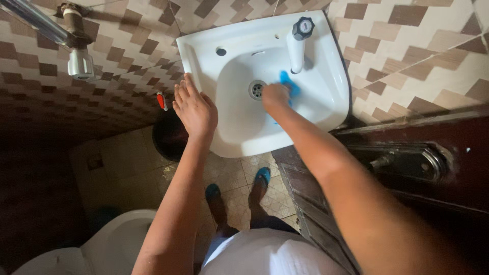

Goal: The person cleans a bathroom sink by applying cleaning powder from a cup and scrubbing the basin and surrounding surfaces with a blue cloth.

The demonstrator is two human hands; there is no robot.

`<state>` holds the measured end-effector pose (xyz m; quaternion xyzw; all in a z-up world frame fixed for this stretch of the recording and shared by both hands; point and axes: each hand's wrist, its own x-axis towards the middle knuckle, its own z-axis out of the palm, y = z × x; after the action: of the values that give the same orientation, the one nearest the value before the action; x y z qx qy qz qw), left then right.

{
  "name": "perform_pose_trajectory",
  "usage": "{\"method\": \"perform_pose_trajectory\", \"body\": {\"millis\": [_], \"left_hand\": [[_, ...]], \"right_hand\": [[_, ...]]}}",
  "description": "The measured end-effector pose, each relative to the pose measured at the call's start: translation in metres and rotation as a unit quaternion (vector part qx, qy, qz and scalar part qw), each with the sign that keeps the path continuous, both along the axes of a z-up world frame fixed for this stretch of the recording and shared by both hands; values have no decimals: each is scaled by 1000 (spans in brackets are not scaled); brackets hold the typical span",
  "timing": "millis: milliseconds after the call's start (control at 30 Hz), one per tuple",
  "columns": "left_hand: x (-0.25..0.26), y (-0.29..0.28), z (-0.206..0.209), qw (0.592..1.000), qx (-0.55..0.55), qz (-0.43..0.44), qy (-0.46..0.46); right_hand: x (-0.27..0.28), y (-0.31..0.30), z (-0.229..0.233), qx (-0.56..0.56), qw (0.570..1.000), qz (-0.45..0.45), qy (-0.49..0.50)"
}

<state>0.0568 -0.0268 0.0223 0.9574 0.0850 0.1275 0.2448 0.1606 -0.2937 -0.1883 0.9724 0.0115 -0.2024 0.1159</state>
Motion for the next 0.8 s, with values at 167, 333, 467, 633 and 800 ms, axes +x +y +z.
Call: {"method": "perform_pose_trajectory", "body": {"millis": [167, 333, 467, 633, 800], "left_hand": [[1, 0, 2, 1000, -6, 7, 0], [1, 1, 2, 1000, 8, 5, 9], [-3, 0, 1, 1000, -8, 3, 11], [4, 2, -8, 1000, 26, -7, 5], [3, 0, -6, 1000, 21, -7, 14]], "right_hand": [[26, 59, 7, 94, 980, 68, -161], [-31, 29, 46, 328, 940, -54, -81], [-41, -5, 65, 167, 976, 86, -110], [-7, -18, 38, 157, 950, 175, -207], [5, 39, 37, 232, 926, 139, -265]]}}
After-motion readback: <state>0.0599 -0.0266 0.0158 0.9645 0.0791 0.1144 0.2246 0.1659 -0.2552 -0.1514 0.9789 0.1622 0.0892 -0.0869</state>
